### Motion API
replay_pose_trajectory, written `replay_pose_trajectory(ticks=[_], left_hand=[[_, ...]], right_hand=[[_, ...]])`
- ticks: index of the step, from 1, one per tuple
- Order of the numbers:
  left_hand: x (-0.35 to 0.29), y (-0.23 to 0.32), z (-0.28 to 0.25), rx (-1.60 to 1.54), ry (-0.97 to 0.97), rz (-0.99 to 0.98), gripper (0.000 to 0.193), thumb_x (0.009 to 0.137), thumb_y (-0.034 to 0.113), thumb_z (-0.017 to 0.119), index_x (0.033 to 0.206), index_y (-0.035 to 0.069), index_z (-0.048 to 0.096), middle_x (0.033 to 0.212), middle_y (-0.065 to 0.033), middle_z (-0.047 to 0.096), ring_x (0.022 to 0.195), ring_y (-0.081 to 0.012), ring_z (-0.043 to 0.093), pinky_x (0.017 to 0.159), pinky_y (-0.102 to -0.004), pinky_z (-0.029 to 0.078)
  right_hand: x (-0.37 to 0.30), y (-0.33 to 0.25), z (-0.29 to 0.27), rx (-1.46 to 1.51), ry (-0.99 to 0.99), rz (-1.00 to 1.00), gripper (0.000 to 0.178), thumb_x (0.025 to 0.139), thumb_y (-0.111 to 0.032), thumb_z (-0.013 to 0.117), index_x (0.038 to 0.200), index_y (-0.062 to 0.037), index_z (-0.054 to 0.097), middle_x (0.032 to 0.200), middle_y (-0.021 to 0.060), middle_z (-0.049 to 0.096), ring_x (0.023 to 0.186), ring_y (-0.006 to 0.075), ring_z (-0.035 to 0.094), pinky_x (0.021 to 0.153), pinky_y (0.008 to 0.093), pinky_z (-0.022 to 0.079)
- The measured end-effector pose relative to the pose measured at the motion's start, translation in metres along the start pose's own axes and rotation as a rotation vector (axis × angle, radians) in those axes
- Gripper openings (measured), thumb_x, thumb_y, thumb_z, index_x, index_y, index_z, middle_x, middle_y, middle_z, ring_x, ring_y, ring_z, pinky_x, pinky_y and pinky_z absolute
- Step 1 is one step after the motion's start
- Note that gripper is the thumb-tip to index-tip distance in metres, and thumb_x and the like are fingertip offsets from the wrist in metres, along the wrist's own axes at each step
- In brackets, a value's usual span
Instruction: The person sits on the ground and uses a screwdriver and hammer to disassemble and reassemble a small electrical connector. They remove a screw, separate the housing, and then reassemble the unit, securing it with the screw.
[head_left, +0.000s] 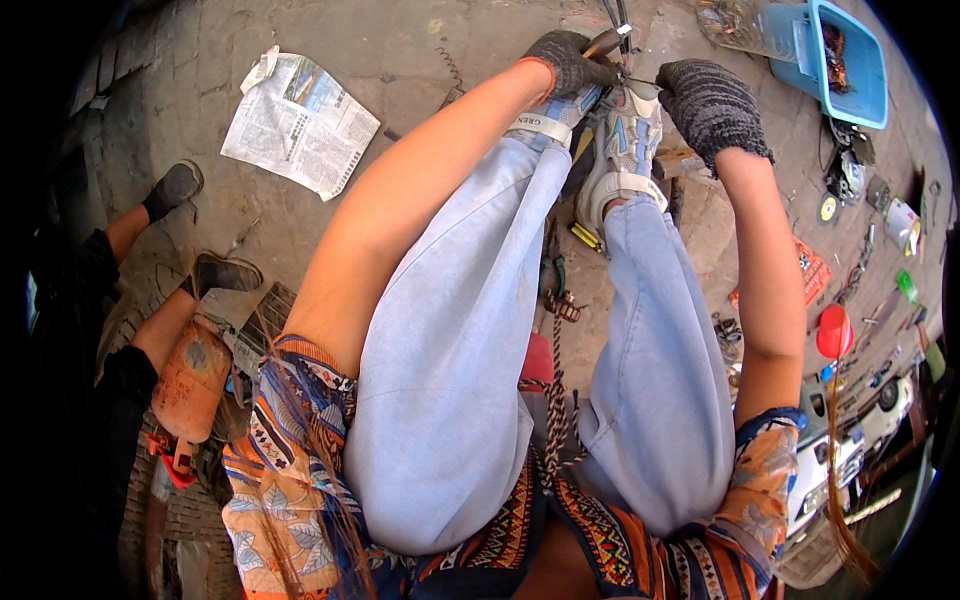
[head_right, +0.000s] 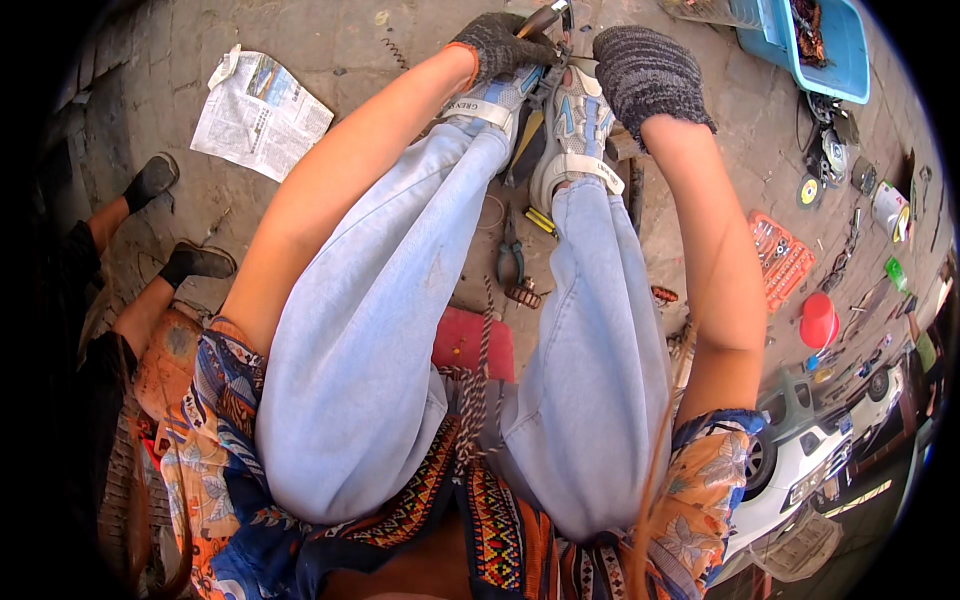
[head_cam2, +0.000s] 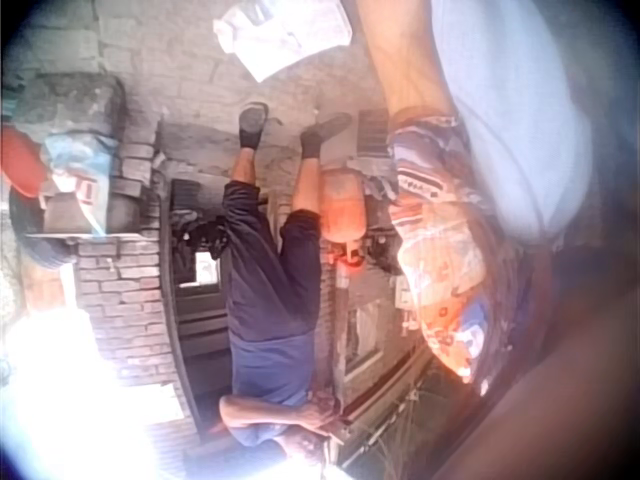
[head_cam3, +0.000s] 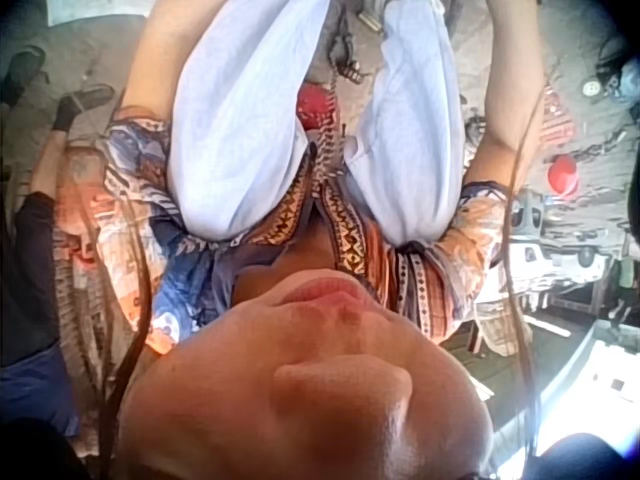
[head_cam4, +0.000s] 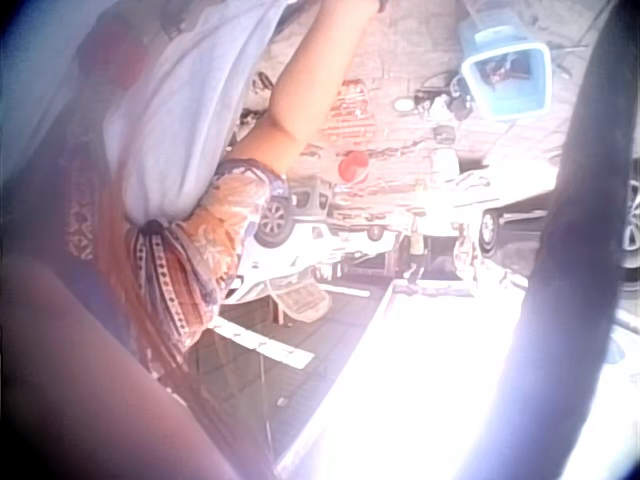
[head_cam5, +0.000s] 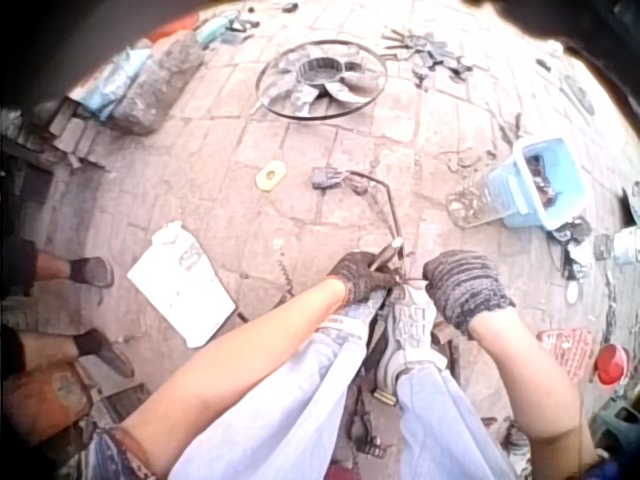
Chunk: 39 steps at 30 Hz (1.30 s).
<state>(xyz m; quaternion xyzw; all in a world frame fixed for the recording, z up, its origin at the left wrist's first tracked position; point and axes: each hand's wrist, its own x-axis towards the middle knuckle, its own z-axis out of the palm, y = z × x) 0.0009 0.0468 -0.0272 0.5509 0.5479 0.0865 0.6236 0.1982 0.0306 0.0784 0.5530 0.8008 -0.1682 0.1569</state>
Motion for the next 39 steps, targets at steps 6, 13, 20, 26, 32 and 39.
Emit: replay_pose_trajectory(ticks=[6,13,20,26,32,39], left_hand=[[-0.004,0.001,-0.004,-0.028,-0.012,-0.01,0.034,0.07,0.032,0.08,0.093,0.007,0.073,0.077,-0.0041,0.065,0.058,-0.0113,0.055,0.052,-0.028,0.045],[0.001,-0.005,-0.003,-0.023,-0.014,0.0,0.033,0.07,0.031,0.081,0.091,0.006,0.073,0.078,-0.0041,0.065,0.058,-0.0113,0.054,0.051,-0.0276,0.044],[-0.001,-0.003,-0.003,-0.039,-0.012,-0.031,0.033,0.07,0.031,0.081,0.091,0.006,0.073,0.079,-0.0041,0.066,0.057,-0.0117,0.054,0.051,-0.0276,0.044],[-0.002,-0.001,-0.006,-0.012,-0.053,-0.029,0.044,0.067,0.041,0.078,0.094,0.007,0.074,0.082,-0.0093,0.07,0.069,-0.0183,0.064,0.067,-0.0312,0.05],[0.0,-0.004,-0.005,-0.022,-0.048,-0.017,0.043,0.067,0.041,0.078,0.094,0.007,0.074,0.083,-0.0094,0.07,0.071,-0.0184,0.065,0.068,-0.031,0.05],[-0.002,-0.001,-0.004,0.022,-0.026,-0.024,0.042,0.067,0.041,0.078,0.093,0.007,0.074,0.084,-0.0104,0.07,0.072,-0.0196,0.065,0.069,-0.032,0.05]], right_hand=[[-0.011,0.025,0.017,0.416,-0.051,0.091,0.03,0.086,-0.03,0.062,0.108,-0.0097,0.069,0.104,0.014,0.068,0.096,0.0282,0.064,0.086,0.0376,0.049],[-0.019,0.059,0.056,0.74,-0.039,0.079,0.029,0.087,-0.023,0.064,0.11,-0.0057,0.067,0.103,0.0121,0.069,0.094,0.0217,0.065,0.086,0.032,0.048],[-0.007,0.073,0.065,0.722,-0.091,-0.003,0.028,0.087,-0.02,0.064,0.111,-0.0057,0.067,0.106,0.0116,0.069,0.096,0.0219,0.065,0.087,0.032,0.048],[-0.004,0.074,0.065,0.724,-0.102,-0.024,0.026,0.088,-0.019,0.064,0.11,-0.0059,0.067,0.105,0.011,0.069,0.095,0.0213,0.064,0.087,0.0319,0.048],[0.002,0.07,0.074,0.793,-0.109,0.002,0.026,0.088,-0.017,0.064,0.111,-0.0057,0.067,0.106,0.0105,0.069,0.095,0.0196,0.064,0.088,0.0305,0.048],[-0.006,0.069,0.098,1.16,0.091,0.132,0.025,0.089,-0.016,0.064,0.112,-0.0053,0.067,0.104,0.0079,0.069,0.095,0.0144,0.061,0.09,0.0278,0.046]])
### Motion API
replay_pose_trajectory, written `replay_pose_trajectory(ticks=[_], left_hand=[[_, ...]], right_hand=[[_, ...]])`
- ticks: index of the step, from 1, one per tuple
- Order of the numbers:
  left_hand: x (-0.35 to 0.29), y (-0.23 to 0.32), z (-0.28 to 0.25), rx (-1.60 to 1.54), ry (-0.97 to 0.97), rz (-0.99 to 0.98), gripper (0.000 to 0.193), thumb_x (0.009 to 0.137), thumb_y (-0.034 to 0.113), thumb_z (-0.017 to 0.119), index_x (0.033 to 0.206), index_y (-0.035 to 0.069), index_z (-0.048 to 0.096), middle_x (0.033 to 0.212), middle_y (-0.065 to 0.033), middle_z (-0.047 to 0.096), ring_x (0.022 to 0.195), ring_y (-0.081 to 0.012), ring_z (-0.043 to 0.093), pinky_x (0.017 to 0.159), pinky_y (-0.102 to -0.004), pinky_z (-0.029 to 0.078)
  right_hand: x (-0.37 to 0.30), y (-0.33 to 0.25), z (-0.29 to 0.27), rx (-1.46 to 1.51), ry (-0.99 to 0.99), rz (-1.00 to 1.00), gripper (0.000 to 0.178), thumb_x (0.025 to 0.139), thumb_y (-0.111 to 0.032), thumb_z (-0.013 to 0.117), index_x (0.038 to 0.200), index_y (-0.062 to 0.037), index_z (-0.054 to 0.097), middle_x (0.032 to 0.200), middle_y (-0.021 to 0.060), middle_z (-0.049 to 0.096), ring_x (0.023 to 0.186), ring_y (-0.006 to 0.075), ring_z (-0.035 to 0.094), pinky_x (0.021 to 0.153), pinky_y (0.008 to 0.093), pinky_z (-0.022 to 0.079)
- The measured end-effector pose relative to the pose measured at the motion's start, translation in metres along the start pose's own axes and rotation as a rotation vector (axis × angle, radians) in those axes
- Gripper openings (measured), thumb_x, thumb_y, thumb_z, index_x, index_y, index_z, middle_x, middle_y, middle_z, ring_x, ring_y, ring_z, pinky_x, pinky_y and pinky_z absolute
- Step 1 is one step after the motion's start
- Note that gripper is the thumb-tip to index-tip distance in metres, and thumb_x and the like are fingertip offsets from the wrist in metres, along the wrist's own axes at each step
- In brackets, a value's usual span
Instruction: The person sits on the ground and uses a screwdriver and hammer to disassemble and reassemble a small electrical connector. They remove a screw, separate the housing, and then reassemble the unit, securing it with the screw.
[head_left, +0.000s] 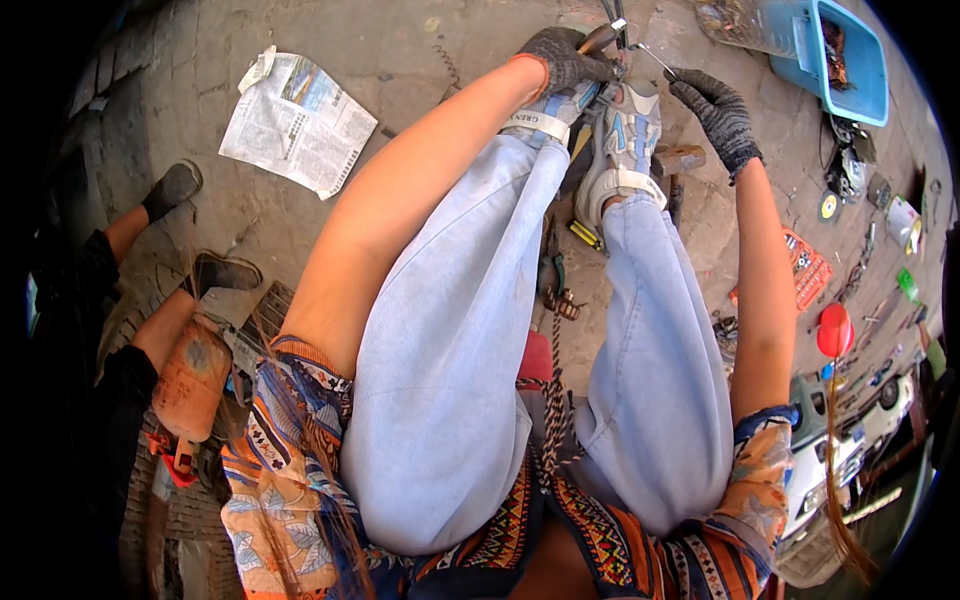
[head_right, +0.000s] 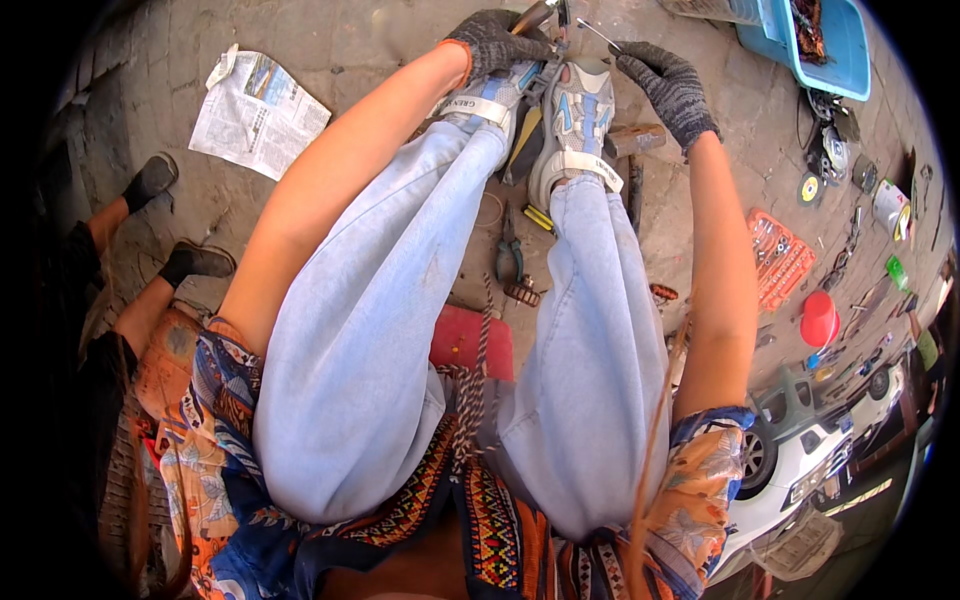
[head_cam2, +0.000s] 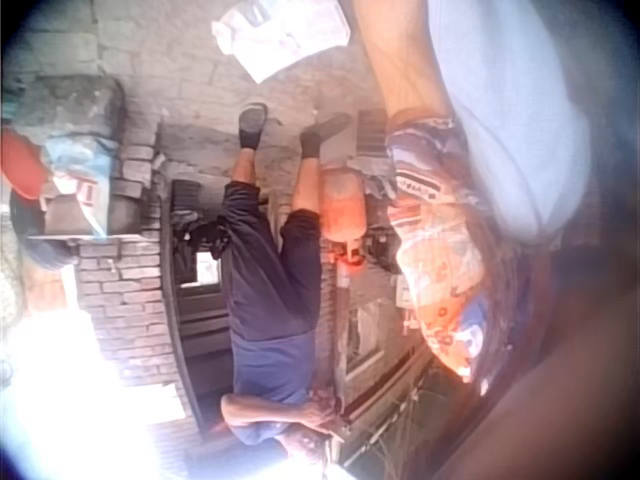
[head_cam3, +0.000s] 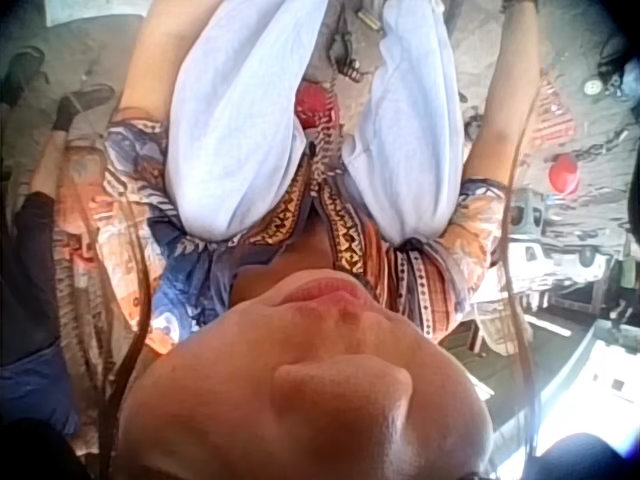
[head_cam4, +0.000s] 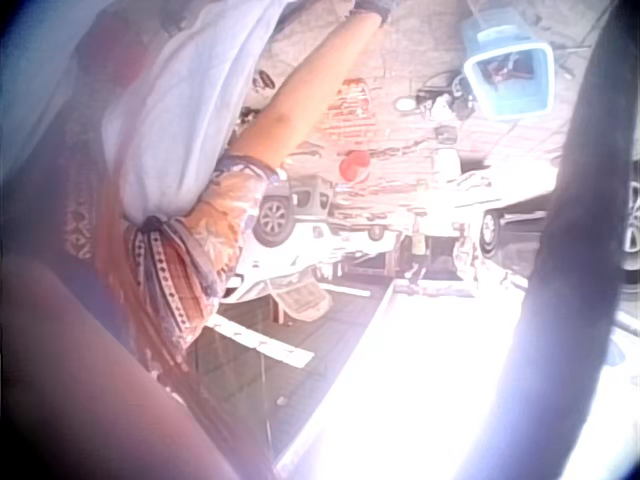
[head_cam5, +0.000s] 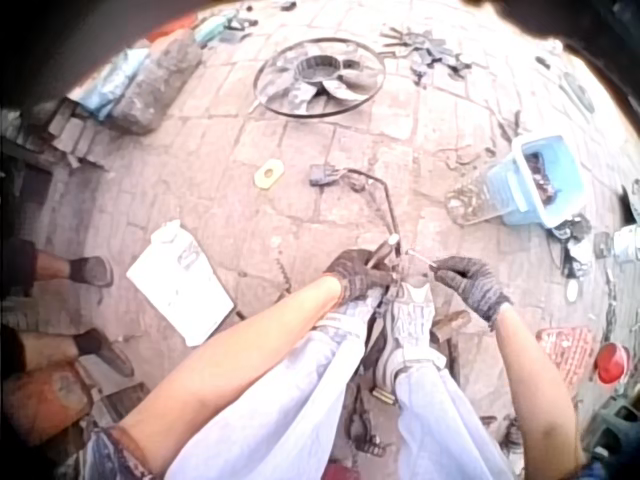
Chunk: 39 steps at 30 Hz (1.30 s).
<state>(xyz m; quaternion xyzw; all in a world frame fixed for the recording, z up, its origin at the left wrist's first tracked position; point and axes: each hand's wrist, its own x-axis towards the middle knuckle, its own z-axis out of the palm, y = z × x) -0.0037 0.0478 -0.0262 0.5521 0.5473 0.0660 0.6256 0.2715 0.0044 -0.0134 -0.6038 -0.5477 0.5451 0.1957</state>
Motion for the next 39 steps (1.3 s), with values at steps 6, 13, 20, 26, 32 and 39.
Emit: replay_pose_trajectory(ticks=[6,13,20,26,32,39], left_hand=[[-0.003,0.002,-0.001,-0.029,-0.025,-0.013,0.044,0.067,0.043,0.076,0.092,0.007,0.074,0.085,-0.0104,0.07,0.073,-0.0192,0.064,0.07,-0.0327,0.05],[-0.014,0.014,-0.002,-0.127,-0.006,-0.045,0.041,0.071,0.036,0.078,0.097,0.006,0.071,0.084,-0.0071,0.067,0.068,-0.0152,0.06,0.062,-0.0296,0.048],[-0.012,0.027,-0.026,-0.681,0.136,0.144,0.041,0.075,0.032,0.076,0.106,0.006,0.068,0.094,-0.012,0.07,0.081,-0.02,0.066,0.074,-0.0325,0.052],[-0.021,0.089,-0.048,-0.944,0.097,0.499,0.02,0.085,0.024,0.065,0.078,0.007,0.06,0.068,-0.0022,0.056,0.056,-0.0119,0.049,0.049,-0.0257,0.039],[-0.013,0.09,-0.025,-1.015,-0.006,0.598,0.027,0.086,0.029,0.068,0.074,0.011,0.051,0.064,-0.0022,0.048,0.057,-0.0155,0.048,0.052,-0.0274,0.041],[-0.001,0.086,-0.002,-0.883,0.036,0.652,0.025,0.089,0.024,0.064,0.071,0.011,0.052,0.06,-0.0013,0.048,0.055,-0.0136,0.048,0.051,-0.0277,0.038]], right_hand=[[-0.008,0.012,0.0,-0.169,0.025,0.072,0.026,0.089,-0.021,0.064,0.11,-0.0055,0.066,0.101,0.0107,0.069,0.092,0.0178,0.063,0.085,0.0307,0.048],[-0.034,-0.003,0.011,-0.381,0.243,0.095,0.034,0.087,-0.025,0.063,0.118,-0.0113,0.059,0.103,0.0145,0.067,0.096,0.029,0.064,0.086,0.0372,0.049],[-0.043,0.036,0.003,-0.601,0.512,0.146,0.04,0.083,-0.026,0.063,0.121,-0.0149,0.058,0.114,0.0138,0.063,0.106,0.0333,0.058,0.093,0.0412,0.045],[-0.101,0.055,0.022,-0.633,0.663,0.294,0.053,0.082,-0.032,0.067,0.125,-0.0058,0.054,0.123,0.0162,0.057,0.114,0.0321,0.054,0.098,0.0409,0.042],[-0.178,0.091,0.092,-0.366,0.718,0.557,0.048,0.079,-0.031,0.073,0.115,-0.0022,0.059,0.108,0.0176,0.065,0.1,0.029,0.063,0.089,0.0389,0.048],[-0.192,0.08,0.105,-0.212,0.668,0.681,0.042,0.078,-0.03,0.075,0.107,-0.0026,0.061,0.098,0.0158,0.066,0.09,0.0282,0.064,0.083,0.0384,0.049]])
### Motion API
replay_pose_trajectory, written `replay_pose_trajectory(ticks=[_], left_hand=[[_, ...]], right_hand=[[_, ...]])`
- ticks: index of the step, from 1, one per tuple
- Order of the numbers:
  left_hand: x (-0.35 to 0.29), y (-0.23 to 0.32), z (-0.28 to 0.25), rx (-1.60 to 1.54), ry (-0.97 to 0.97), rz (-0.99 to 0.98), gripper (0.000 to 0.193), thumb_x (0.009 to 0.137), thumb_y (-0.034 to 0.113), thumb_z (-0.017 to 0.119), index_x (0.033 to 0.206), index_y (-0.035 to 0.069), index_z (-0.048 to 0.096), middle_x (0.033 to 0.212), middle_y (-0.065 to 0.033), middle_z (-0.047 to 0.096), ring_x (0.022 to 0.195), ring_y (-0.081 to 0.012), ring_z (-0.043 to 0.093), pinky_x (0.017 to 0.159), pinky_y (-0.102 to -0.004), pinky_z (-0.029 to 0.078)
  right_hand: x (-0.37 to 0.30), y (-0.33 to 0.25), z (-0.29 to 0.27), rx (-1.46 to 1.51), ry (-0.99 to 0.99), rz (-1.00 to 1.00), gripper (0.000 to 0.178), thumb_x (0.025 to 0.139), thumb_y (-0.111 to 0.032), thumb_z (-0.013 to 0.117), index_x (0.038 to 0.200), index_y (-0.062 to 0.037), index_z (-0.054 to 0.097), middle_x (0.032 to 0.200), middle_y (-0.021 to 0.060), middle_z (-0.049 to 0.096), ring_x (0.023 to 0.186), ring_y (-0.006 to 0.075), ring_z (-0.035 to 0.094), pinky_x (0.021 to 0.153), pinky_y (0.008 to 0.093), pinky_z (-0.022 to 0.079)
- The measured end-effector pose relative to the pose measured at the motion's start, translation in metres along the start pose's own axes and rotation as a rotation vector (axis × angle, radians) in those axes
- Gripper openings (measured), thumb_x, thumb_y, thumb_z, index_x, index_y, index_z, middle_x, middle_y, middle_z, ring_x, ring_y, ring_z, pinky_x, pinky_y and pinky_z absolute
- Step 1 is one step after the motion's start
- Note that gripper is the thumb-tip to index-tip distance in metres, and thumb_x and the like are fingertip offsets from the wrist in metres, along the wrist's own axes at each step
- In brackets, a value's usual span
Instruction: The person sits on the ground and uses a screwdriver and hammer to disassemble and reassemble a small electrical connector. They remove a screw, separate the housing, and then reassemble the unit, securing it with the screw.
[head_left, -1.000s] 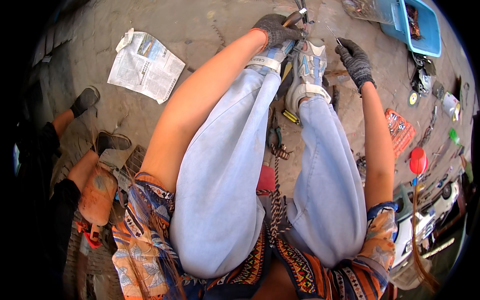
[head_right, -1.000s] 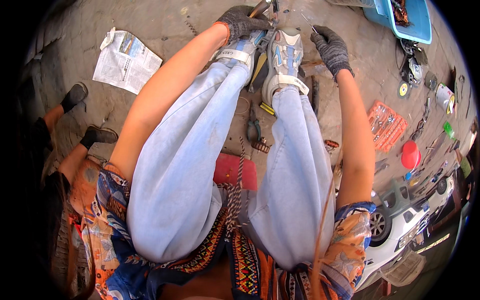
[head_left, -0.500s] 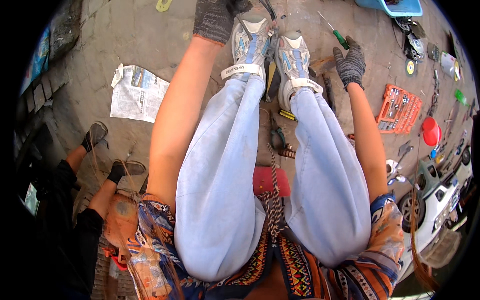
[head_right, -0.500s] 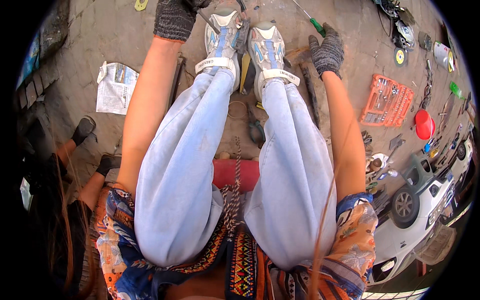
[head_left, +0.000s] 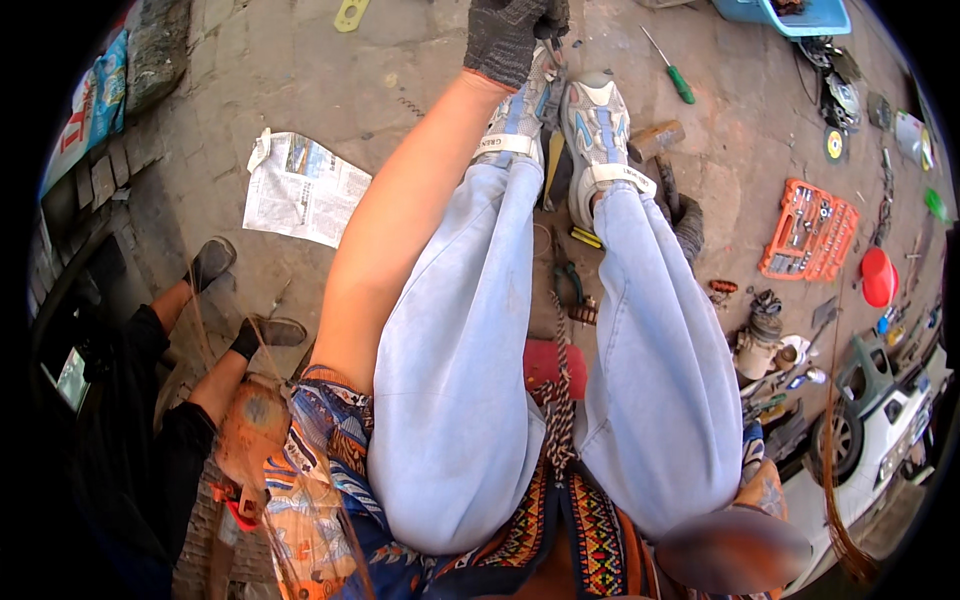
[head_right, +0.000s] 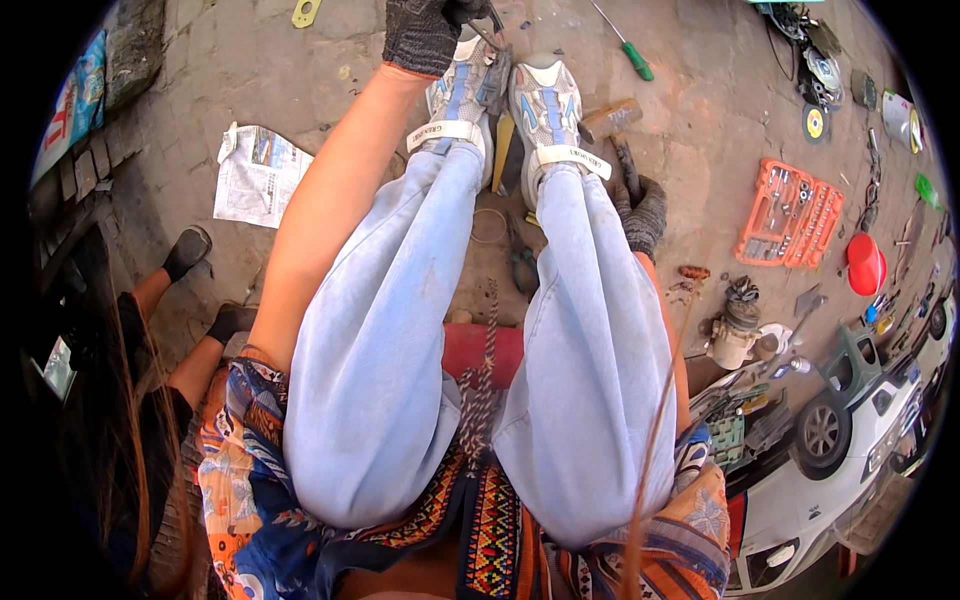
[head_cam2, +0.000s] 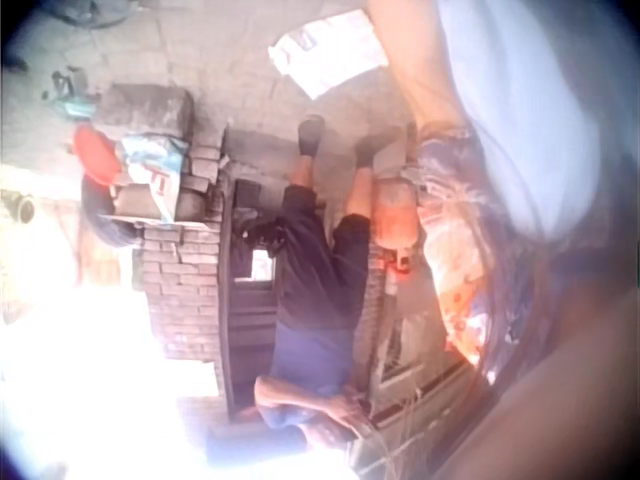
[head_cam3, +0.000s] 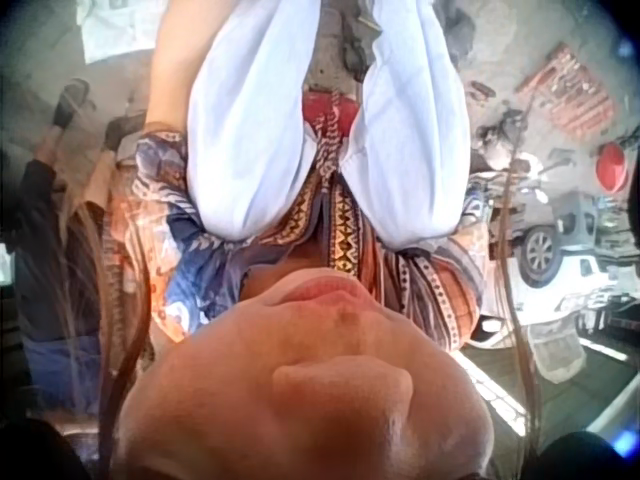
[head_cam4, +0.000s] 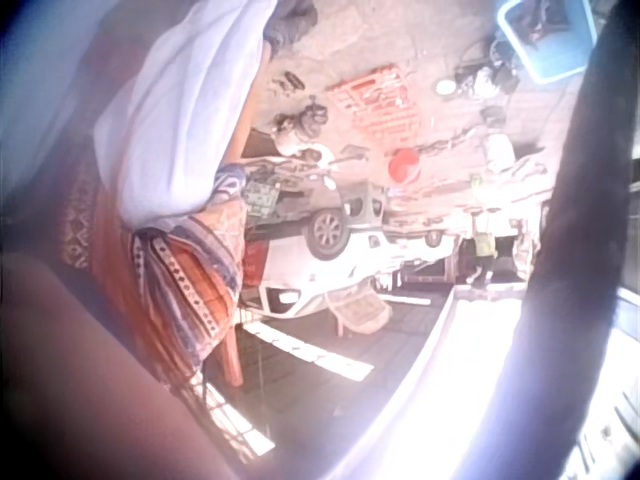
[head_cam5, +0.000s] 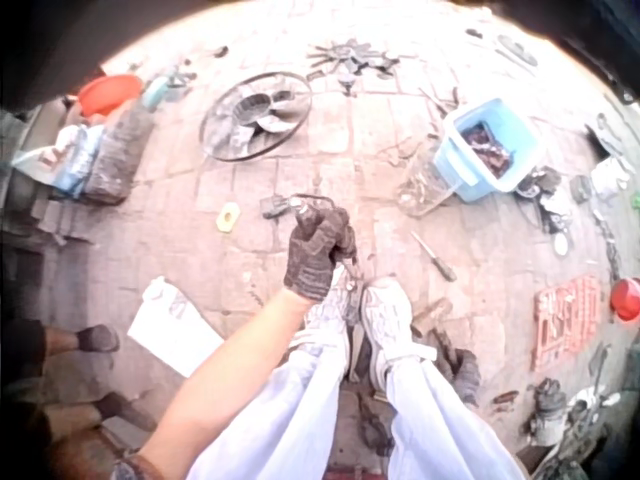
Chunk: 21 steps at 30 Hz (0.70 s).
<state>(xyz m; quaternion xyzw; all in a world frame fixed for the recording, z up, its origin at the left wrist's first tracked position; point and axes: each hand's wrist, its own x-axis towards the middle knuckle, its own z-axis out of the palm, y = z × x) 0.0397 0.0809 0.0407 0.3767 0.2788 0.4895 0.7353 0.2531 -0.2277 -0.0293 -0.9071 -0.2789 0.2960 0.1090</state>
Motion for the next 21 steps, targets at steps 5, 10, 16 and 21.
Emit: replay_pose_trajectory(ticks=[5,10,16,21], left_hand=[[-0.002,0.006,0.004,0.099,0.084,-0.1,0.026,0.09,0.024,0.063,0.069,0.011,0.054,0.059,-0.0014,0.051,0.053,-0.012,0.047,0.05,-0.0267,0.038],[-0.006,0.009,0.011,0.332,0.212,-0.096,0.022,0.089,0.019,0.065,0.07,0.012,0.055,0.062,0.0018,0.052,0.055,-0.0085,0.046,0.052,-0.025,0.037],[-0.014,-0.001,0.011,0.281,0.297,-0.013,0.018,0.087,0.014,0.067,0.074,0.013,0.054,0.068,0.0056,0.05,0.061,-0.0061,0.045,0.055,-0.0238,0.037],[-0.015,0.001,0.012,0.223,0.297,-0.029,0.016,0.088,0.014,0.066,0.076,0.013,0.055,0.069,0.0055,0.05,0.062,-0.006,0.045,0.057,-0.0232,0.037]], right_hand=[[0.0,-0.003,-0.003,0.009,-0.048,0.016,0.039,0.077,-0.028,0.076,0.102,-0.0028,0.062,0.091,0.0145,0.068,0.083,0.0276,0.065,0.079,0.038,0.05],[-0.001,0.0,-0.008,0.005,-0.043,-0.004,0.035,0.076,-0.027,0.077,0.097,-0.0036,0.063,0.085,0.0136,0.068,0.078,0.0268,0.066,0.076,0.0377,0.05],[0.0,-0.006,-0.011,-0.019,-0.059,0.002,0.034,0.076,-0.028,0.076,0.096,-0.0037,0.063,0.085,0.0141,0.068,0.077,0.0266,0.065,0.074,0.0382,0.05],[0.0,-0.01,-0.015,-0.022,-0.081,-0.021,0.034,0.076,-0.029,0.076,0.093,-0.0034,0.063,0.083,0.0145,0.067,0.075,0.0273,0.064,0.073,0.0384,0.05]])
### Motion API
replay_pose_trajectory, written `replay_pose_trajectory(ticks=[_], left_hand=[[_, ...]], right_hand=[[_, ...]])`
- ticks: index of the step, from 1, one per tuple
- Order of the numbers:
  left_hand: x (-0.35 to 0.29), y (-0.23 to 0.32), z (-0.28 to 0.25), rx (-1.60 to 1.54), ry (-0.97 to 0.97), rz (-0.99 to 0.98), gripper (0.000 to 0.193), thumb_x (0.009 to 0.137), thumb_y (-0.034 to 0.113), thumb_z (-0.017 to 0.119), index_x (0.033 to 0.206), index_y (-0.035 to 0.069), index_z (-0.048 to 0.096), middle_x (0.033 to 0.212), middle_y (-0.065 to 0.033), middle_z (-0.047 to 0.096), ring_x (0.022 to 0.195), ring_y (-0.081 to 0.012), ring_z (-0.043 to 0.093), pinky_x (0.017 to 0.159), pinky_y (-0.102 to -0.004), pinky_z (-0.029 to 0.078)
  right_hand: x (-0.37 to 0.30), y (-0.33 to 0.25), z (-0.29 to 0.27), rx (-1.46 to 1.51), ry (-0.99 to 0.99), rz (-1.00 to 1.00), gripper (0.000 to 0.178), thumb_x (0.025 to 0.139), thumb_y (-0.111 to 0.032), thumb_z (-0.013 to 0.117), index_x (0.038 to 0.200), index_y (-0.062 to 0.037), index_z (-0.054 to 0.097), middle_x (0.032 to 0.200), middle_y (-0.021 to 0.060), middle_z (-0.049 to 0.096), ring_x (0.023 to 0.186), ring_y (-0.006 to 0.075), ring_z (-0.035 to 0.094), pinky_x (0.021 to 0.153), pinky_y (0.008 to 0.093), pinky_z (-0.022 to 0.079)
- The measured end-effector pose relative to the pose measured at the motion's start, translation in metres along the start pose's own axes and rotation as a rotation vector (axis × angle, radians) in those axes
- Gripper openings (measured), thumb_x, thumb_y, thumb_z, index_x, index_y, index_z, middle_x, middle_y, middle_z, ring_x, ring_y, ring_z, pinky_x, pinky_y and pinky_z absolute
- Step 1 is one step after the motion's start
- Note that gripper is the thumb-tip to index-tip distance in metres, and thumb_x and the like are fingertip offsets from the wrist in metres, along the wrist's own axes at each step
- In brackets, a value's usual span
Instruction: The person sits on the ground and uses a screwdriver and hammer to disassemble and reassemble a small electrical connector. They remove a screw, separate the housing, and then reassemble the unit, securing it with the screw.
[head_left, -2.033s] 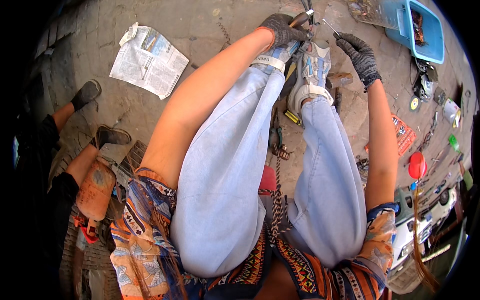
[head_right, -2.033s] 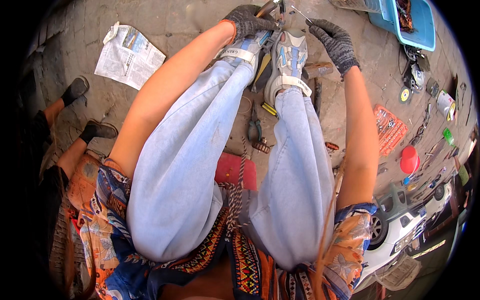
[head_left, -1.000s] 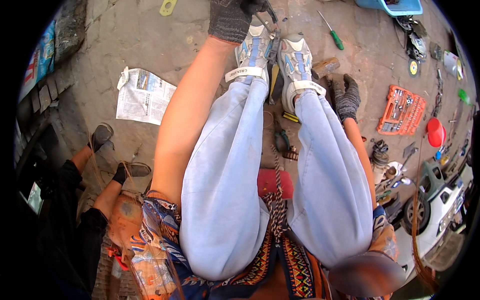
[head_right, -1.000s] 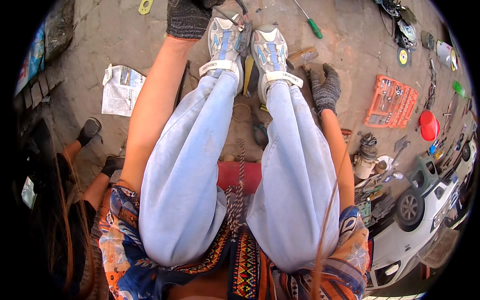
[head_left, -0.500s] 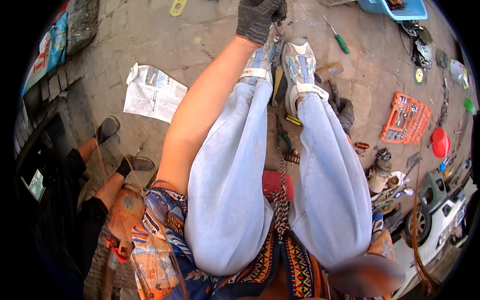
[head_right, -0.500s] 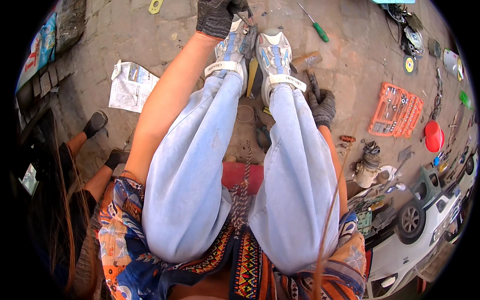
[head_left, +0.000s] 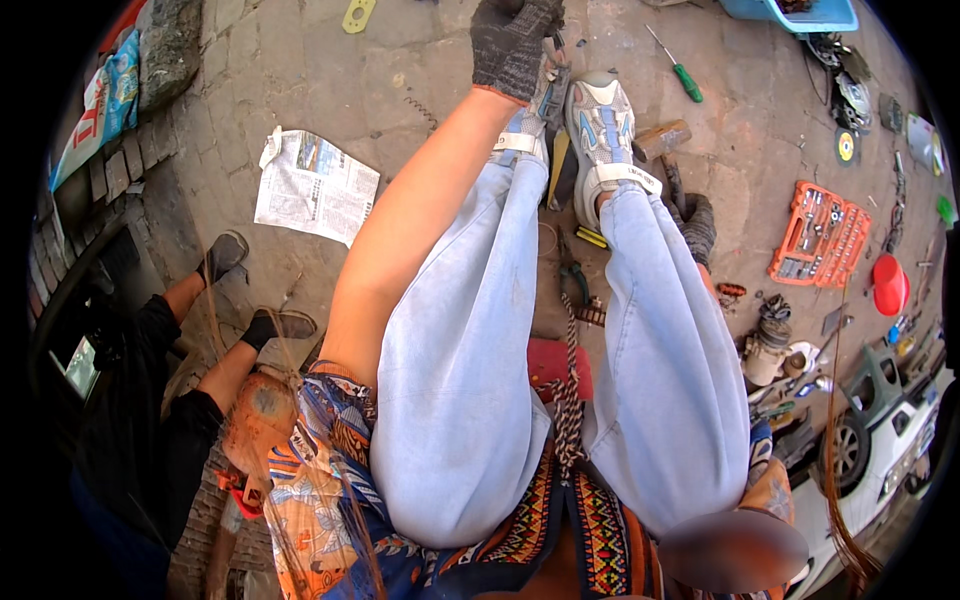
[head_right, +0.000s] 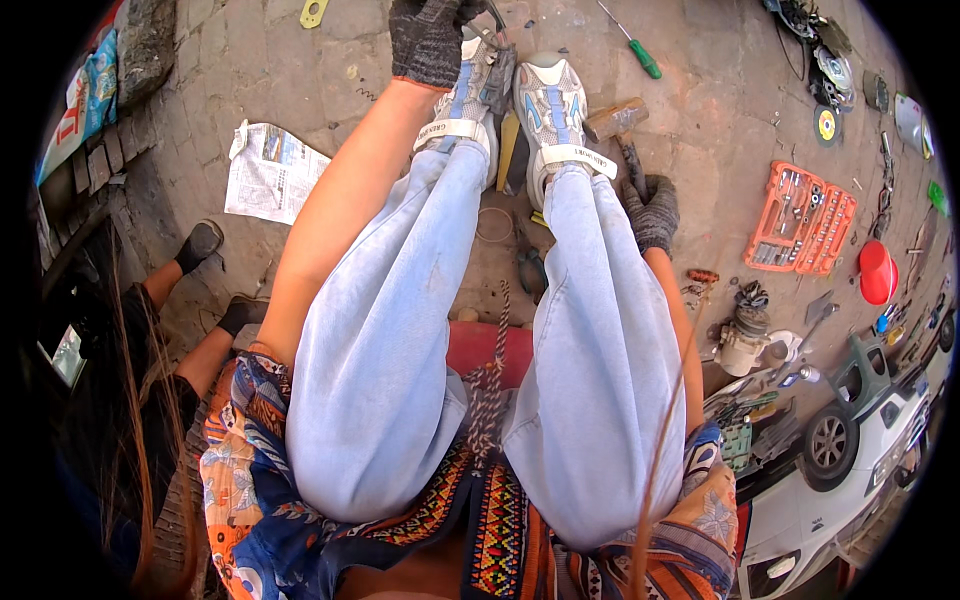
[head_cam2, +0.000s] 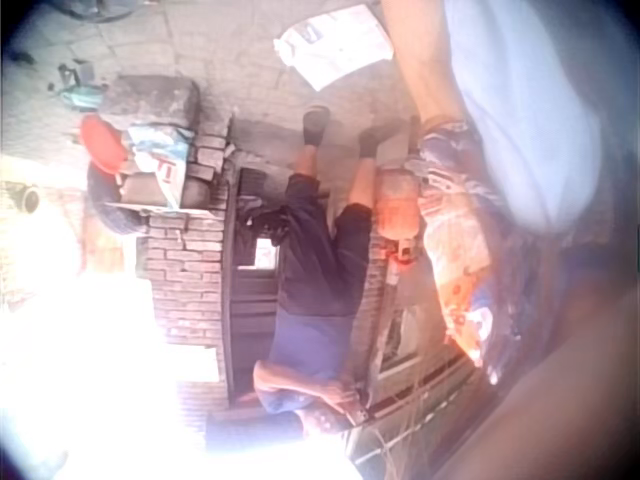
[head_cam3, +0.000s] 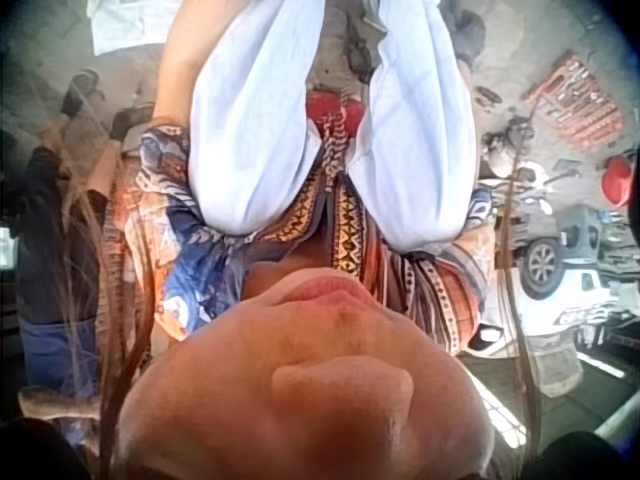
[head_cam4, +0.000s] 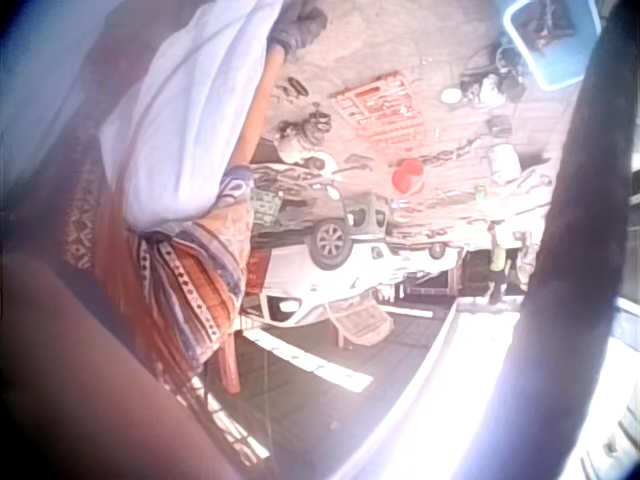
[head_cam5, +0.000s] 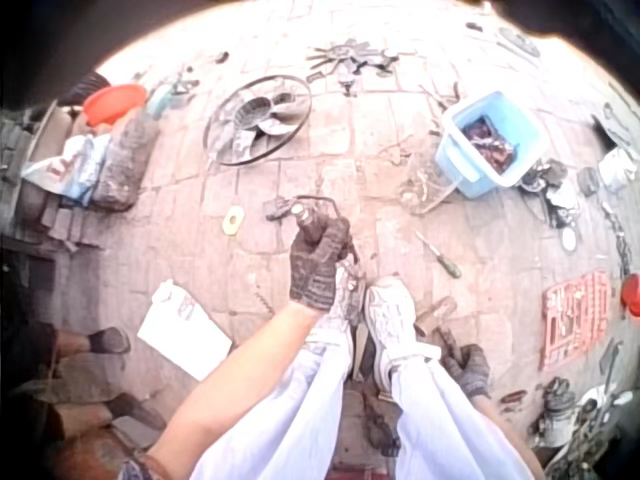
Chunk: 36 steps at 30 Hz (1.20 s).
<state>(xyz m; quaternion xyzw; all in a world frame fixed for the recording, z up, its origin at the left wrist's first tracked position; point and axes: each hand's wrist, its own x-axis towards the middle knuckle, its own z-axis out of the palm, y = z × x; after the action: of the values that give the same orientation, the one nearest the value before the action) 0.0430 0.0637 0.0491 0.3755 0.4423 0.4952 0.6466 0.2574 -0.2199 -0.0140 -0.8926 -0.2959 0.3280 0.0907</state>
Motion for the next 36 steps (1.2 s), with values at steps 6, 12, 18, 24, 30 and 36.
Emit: replay_pose_trajectory(ticks=[6,12,18,24,30,36], left_hand=[[-0.003,-0.001,0.005,0.083,-0.1,0.032,0.011,0.086,0.014,0.069,0.082,0.009,0.06,0.072,0.0038,0.056,0.064,-0.0063,0.049,0.059,-0.0231,0.04],[-0.004,-0.005,0.004,0.046,-0.1,0.003,0.011,0.087,0.016,0.068,0.084,0.008,0.061,0.072,0.0032,0.056,0.064,-0.0067,0.049,0.059,-0.0236,0.04],[-0.005,-0.009,0.002,0.016,-0.12,0.046,0.011,0.087,0.014,0.067,0.087,0.008,0.058,0.076,0.0025,0.054,0.067,-0.008,0.049,0.061,-0.0242,0.041],[-0.002,-0.015,-0.004,-0.154,-0.185,0.117,0.012,0.084,0.005,0.064,0.089,0.008,0.053,0.084,-0.001,0.054,0.078,-0.0097,0.049,0.068,-0.0251,0.042],[0.003,0.008,-0.012,0.177,-0.414,0.037,0.012,0.084,-0.001,0.06,0.089,0.005,0.052,0.091,-0.0038,0.057,0.088,-0.0134,0.053,0.082,-0.0282,0.044],[-0.002,0.022,-0.01,0.241,-0.44,-0.092,0.011,0.083,-0.002,0.061,0.09,0.003,0.055,0.091,-0.0035,0.06,0.087,-0.0114,0.055,0.083,-0.0272,0.045]], right_hand=[[-0.001,-0.003,-0.002,-0.042,0.003,-0.01,0.034,0.075,-0.03,0.076,0.091,-0.0029,0.063,0.083,0.0158,0.066,0.076,0.0288,0.064,0.073,0.039,0.049],[0.004,0.008,0.004,-0.067,0.006,-0.035,0.033,0.075,-0.029,0.076,0.092,-0.0031,0.063,0.085,0.0165,0.066,0.077,0.0295,0.064,0.074,0.0397,0.049],[0.005,0.01,0.004,-0.059,-0.005,-0.041,0.032,0.076,-0.028,0.075,0.093,-0.0035,0.063,0.086,0.0164,0.066,0.078,0.03,0.064,0.074,0.0403,0.049],[0.005,0.011,0.006,-0.07,0.008,-0.06,0.032,0.075,-0.028,0.075,0.093,-0.0035,0.063,0.086,0.0165,0.066,0.077,0.0304,0.064,0.074,0.0403,0.049],[0.004,0.008,0.003,-0.08,0.001,-0.029,0.034,0.075,-0.029,0.076,0.093,-0.0031,0.063,0.086,0.0168,0.066,0.078,0.0307,0.064,0.074,0.0402,0.049],[0.005,0.011,0.006,-0.036,0.018,-0.065,0.034,0.075,-0.03,0.076,0.092,-0.0028,0.063,0.085,0.017,0.066,0.077,0.0307,0.064,0.074,0.0403,0.049]])
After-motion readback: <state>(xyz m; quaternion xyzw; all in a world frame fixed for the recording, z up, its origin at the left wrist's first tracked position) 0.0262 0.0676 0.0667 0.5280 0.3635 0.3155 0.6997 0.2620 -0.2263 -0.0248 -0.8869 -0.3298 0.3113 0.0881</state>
